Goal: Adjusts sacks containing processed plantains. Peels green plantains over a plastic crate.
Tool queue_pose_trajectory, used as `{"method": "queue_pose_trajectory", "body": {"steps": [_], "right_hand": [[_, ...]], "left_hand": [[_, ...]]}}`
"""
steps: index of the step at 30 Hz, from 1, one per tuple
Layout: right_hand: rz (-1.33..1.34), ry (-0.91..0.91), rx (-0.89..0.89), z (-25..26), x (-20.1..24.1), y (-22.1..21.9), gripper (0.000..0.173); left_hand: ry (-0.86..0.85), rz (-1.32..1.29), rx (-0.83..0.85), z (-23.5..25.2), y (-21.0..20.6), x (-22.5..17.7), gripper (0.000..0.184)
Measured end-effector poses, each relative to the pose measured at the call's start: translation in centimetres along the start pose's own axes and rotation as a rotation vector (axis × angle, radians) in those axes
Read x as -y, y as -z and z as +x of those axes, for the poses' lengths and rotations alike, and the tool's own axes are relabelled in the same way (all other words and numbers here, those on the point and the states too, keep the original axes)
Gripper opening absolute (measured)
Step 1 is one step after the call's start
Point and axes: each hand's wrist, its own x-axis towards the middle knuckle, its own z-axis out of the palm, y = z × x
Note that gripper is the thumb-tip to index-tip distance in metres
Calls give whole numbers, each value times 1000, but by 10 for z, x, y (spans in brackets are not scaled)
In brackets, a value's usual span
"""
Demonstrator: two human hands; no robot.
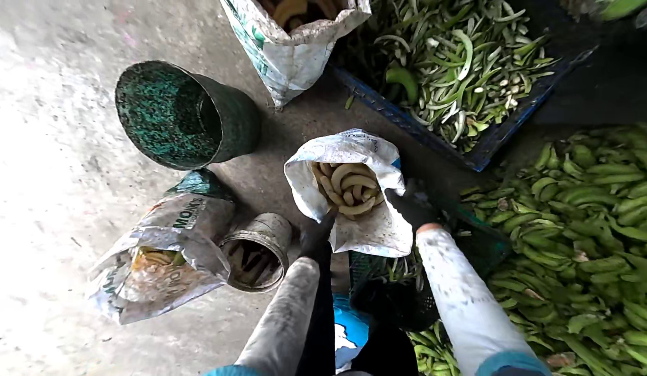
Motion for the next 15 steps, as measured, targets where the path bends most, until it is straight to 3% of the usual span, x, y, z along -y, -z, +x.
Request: {"method": "queue_pose_trajectory", "body": {"steps": [2,5,9,11,13,15], "right_hand": [[14,-33,51,15,-5,2,63],[17,8,114,4,-6,7,63],[-13,426,276,-94,59,-19,48],[89,626,334,-127,70,-22,47],[256,575,365,-137,57,-10,45],[318,307,251,-117,26,17,45]], "left_hand": [[69,209,21,4,-1,-10,61],[16,389,22,22,38,-6,63],[25,239,-110,53,97,23,62],[49,207,-145,53,109,12,59],[19,216,-117,37,107,-4,57],[-72,315,-46,8,94,-28,59]]}}
